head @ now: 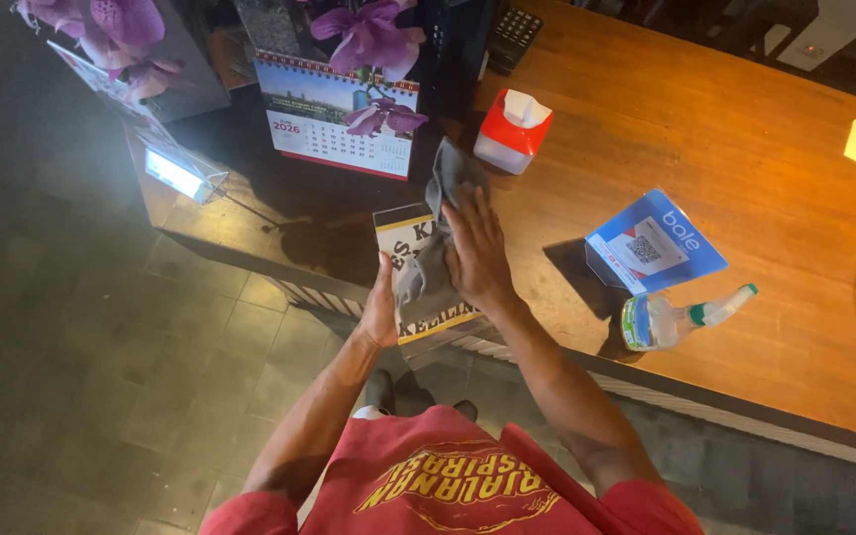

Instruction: Wiping and cleaning various printed signs and a calendar on a counter.

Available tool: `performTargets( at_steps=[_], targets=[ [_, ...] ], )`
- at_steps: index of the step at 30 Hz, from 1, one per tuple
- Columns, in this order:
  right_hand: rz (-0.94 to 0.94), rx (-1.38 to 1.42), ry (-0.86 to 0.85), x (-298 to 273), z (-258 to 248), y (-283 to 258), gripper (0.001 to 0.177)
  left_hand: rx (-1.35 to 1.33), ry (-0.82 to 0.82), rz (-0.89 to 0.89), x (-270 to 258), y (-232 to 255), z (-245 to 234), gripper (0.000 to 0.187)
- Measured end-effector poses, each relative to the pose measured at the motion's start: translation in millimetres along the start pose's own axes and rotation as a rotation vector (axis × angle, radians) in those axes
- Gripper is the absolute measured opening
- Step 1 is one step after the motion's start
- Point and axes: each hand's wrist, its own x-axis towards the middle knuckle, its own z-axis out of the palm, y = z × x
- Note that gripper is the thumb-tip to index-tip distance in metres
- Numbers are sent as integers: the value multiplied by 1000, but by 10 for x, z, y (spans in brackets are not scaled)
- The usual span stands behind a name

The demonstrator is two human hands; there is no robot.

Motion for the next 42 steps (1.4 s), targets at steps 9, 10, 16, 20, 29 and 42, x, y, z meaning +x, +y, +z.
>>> performTargets(
  at_steps=[9, 10, 16, 20, 29, 42],
  targets=[
    [-248, -53, -310, -647, 184, 228, 66, -19, 48, 31, 108, 294, -329, 94],
    [-253, -50, -316, -566, 85, 151, 66, -23, 52, 37, 116, 302, -353, 94],
    [-577, -25, -495, -380, -22, -212, 53, -131, -108, -178, 157, 372, -227, 89],
    [-646, 39, -541, -333, -42, -276, 30, -99, -6, -210, 92, 494, -49, 83],
    [-616, -40, -576, -206, -305, -65, 25, -53, -50, -99, 40, 711, -332, 82],
    [-478, -124, -404, 18, -392, 430, 20, 32, 85, -42, -116, 1119, -625, 85]
  ],
)
